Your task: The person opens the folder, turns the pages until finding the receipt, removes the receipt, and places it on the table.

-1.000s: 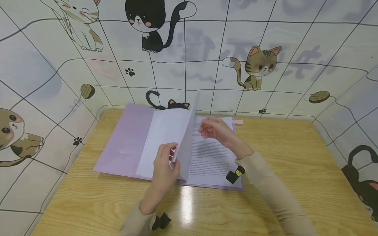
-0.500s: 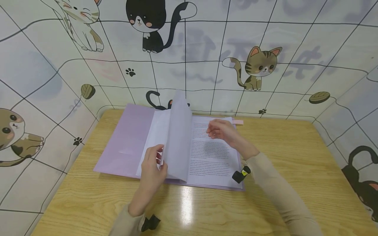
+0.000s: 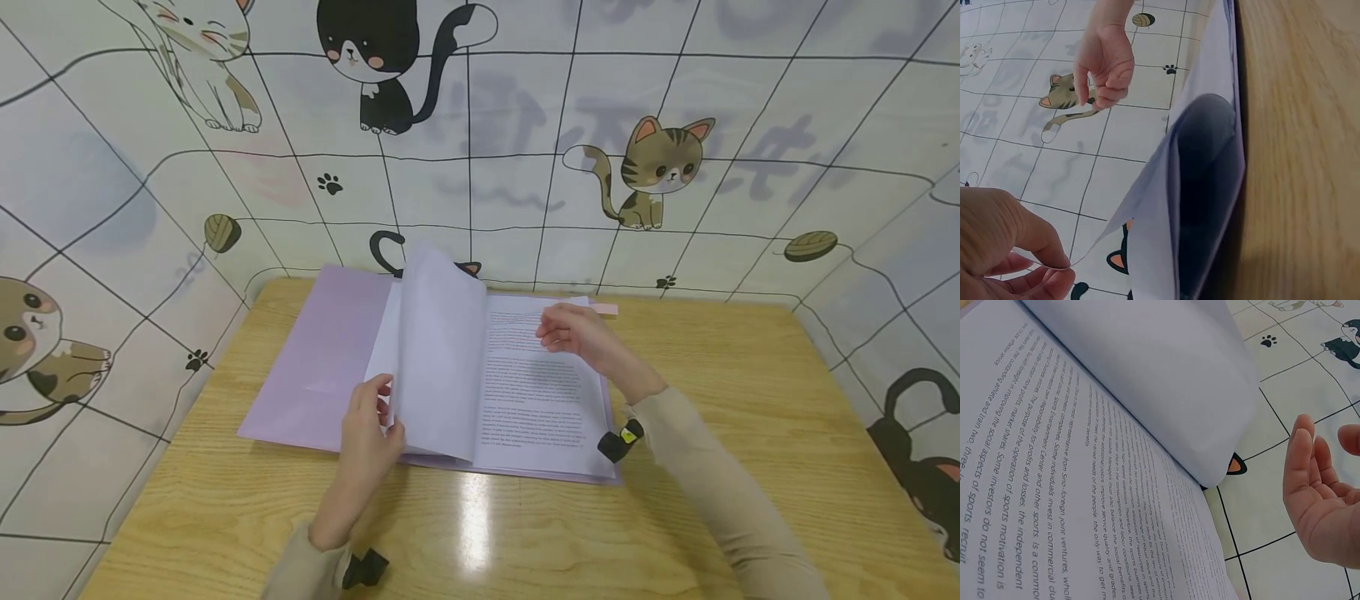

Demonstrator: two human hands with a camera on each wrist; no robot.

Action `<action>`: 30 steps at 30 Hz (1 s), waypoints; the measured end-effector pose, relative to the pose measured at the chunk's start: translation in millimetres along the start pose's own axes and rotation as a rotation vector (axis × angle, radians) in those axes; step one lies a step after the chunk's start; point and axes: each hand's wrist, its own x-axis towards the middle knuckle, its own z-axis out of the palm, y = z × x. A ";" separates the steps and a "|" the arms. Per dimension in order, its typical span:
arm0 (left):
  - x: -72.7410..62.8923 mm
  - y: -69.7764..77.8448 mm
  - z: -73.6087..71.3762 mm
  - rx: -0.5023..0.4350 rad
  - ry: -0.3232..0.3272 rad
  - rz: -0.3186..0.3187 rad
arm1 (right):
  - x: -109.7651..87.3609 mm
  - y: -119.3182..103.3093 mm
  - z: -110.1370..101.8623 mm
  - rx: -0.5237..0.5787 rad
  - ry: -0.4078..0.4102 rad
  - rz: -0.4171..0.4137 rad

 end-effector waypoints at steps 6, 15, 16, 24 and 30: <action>-4.4 -13.1 0.6 0.038 -0.035 -0.054 | 2.7 2.9 -5.8 0.019 0.020 0.016; -7.9 -22.8 -0.8 0.065 -0.079 -0.102 | 7.6 8.3 -16.6 0.072 0.038 0.026; -8.1 -23.9 -1.0 0.066 -0.095 -0.117 | 7.6 8.6 -17.7 0.075 0.036 0.027; -8.7 -30.8 -0.9 0.082 -0.246 -0.233 | 7.6 13.4 -24.5 0.078 0.040 0.040; -8.2 -33.7 0.7 0.099 -0.276 -0.287 | 12.1 22.1 -33.6 0.061 0.074 0.050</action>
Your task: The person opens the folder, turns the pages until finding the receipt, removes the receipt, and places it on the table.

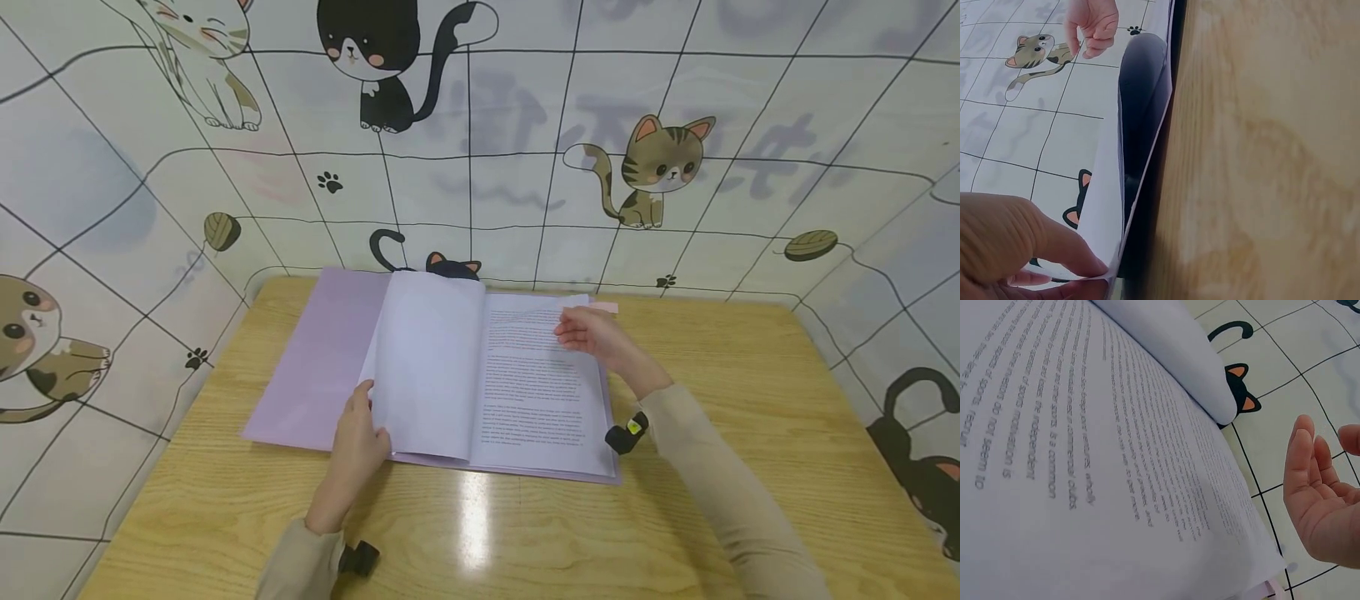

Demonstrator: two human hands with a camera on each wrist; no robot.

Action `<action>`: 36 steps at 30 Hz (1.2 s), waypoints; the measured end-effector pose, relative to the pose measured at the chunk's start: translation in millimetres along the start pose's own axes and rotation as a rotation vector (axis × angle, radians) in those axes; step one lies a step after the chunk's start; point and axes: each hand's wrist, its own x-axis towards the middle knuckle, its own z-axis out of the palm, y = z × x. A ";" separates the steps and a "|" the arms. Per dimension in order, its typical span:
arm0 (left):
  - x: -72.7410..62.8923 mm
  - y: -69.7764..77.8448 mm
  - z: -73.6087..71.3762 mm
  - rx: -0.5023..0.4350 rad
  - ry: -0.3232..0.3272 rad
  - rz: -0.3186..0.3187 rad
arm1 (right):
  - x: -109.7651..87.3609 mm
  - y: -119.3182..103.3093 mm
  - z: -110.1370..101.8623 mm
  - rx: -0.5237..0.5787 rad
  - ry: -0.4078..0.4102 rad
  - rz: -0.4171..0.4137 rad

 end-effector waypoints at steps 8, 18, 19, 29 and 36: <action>2.4 -4.9 2.3 0.030 -0.055 -0.065 | 8.4 6.6 -12.7 -0.003 0.055 0.024; 4.4 -5.9 2.1 0.071 -0.085 -0.135 | 4.1 -4.3 -12.2 -0.016 0.072 0.026; 4.5 -6.1 2.1 0.084 -0.080 -0.134 | 4.4 -4.6 -12.5 -0.011 0.087 0.028; 6.4 -10.1 -0.3 0.219 -0.046 -0.031 | 22.1 -0.4 -21.8 -0.048 0.328 0.008; 6.7 -12.1 -0.3 0.136 -0.074 0.001 | 31.1 -3.8 -33.0 -0.086 0.429 0.027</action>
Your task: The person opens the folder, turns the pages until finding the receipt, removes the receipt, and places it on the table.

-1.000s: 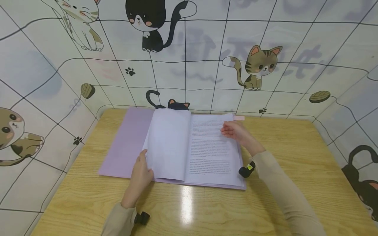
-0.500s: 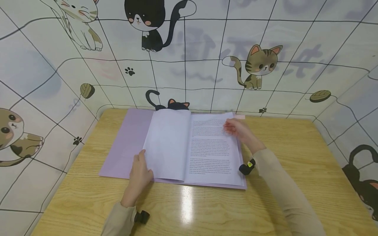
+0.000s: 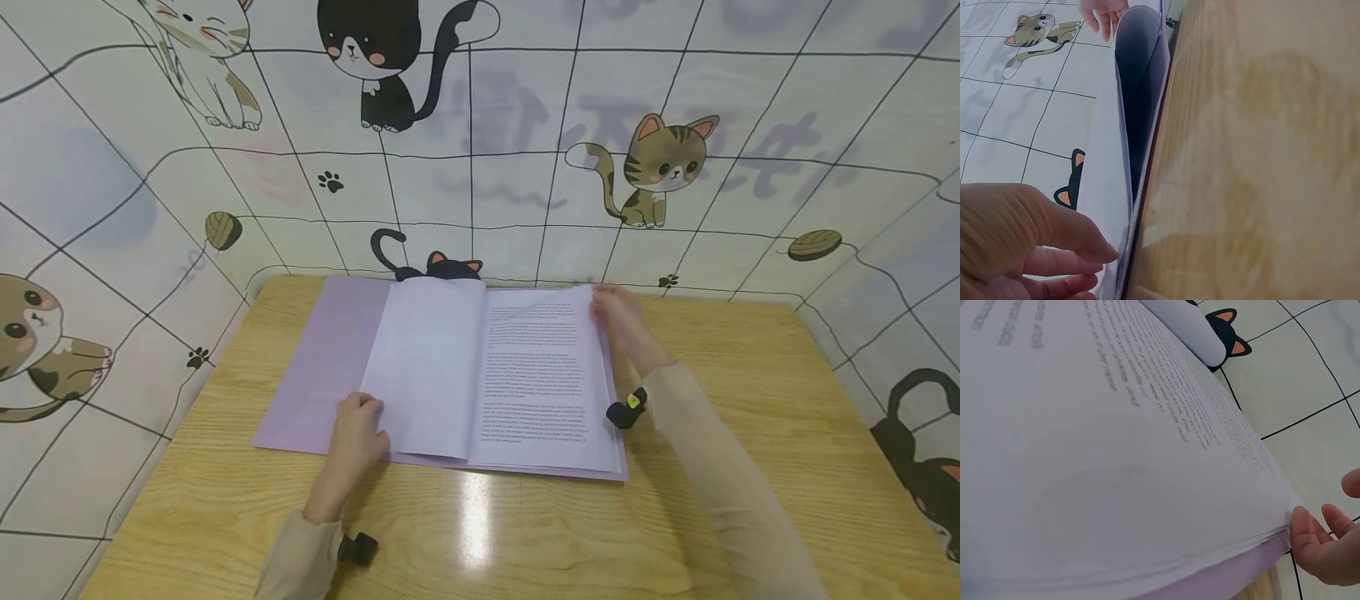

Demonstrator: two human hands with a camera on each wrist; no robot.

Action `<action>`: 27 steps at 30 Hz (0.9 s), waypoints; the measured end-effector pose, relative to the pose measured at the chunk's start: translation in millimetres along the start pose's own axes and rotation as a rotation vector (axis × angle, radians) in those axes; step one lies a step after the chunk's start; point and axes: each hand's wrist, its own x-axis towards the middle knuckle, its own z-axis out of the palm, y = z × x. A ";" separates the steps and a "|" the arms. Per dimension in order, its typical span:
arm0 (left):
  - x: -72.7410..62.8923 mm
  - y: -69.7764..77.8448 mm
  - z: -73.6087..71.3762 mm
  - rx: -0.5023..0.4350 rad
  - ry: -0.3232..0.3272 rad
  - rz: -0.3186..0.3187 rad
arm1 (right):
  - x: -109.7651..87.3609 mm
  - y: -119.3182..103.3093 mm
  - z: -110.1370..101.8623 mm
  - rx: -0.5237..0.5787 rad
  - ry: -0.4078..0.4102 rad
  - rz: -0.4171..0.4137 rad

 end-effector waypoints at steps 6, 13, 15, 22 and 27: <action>-0.1 -6.2 3.2 -0.113 -0.059 -0.044 | 5.4 -5.6 -0.6 -0.040 0.003 0.015; 2.6 -16.3 3.0 -0.176 -0.074 -0.042 | 9.5 -11.8 0.3 -0.102 0.003 0.027; 3.7 -19.0 2.8 -0.184 -0.077 -0.043 | 10.1 -13.1 0.8 -0.140 -0.006 0.032; 5.8 -26.7 2.0 -0.200 -0.084 -0.028 | 12.3 -15.7 -0.4 -0.244 -0.028 0.057; 5.7 -29.0 -0.8 -0.229 -0.073 -0.016 | 11.1 -15.8 -1.4 -0.266 -0.060 0.059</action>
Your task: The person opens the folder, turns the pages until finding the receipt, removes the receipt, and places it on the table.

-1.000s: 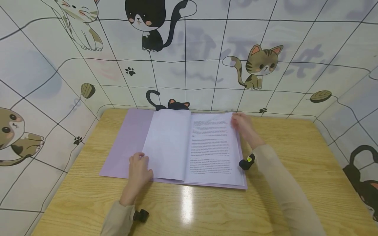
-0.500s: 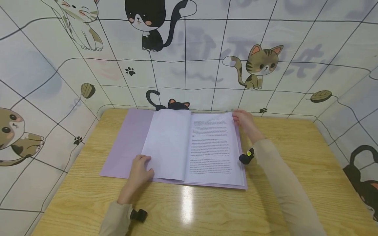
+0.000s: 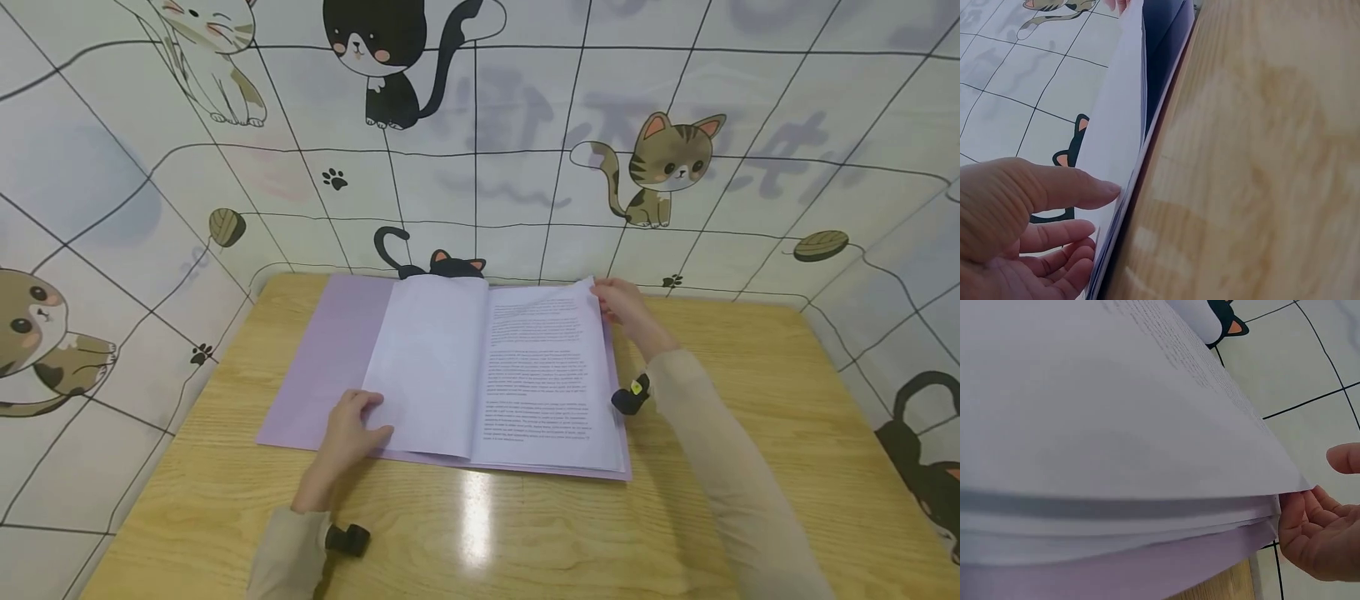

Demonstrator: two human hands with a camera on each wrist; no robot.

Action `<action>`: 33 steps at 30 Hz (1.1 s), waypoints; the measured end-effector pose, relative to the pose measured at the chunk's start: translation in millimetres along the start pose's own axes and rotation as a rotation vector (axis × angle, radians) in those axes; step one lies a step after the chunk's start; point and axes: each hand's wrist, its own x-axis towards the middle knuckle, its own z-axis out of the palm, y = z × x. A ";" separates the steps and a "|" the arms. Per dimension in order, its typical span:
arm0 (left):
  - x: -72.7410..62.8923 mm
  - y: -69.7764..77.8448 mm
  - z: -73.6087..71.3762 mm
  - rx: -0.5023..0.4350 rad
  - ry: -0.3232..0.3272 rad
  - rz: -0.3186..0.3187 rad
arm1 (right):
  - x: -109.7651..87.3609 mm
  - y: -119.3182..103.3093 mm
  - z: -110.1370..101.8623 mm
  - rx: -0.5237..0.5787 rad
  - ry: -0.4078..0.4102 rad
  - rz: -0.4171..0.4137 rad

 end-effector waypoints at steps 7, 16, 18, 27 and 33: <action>-0.9 0.7 -3.7 -0.023 -0.006 -0.004 | -9.7 -2.0 1.0 0.021 -0.057 -0.041; -0.4 0.8 -3.1 -0.014 -0.011 -0.017 | -26.3 -1.8 2.1 0.045 -0.189 -0.090; -0.6 1.0 -3.2 -0.010 -0.008 -0.014 | -29.3 -1.5 3.2 0.040 -0.202 -0.089; -0.3 0.5 -1.9 -0.010 -0.003 -0.015 | -43.9 -2.6 7.0 0.063 -0.268 -0.145; 0.2 0.8 -1.1 -0.005 -0.001 -0.019 | -53.9 -5.1 9.0 0.084 -0.314 -0.166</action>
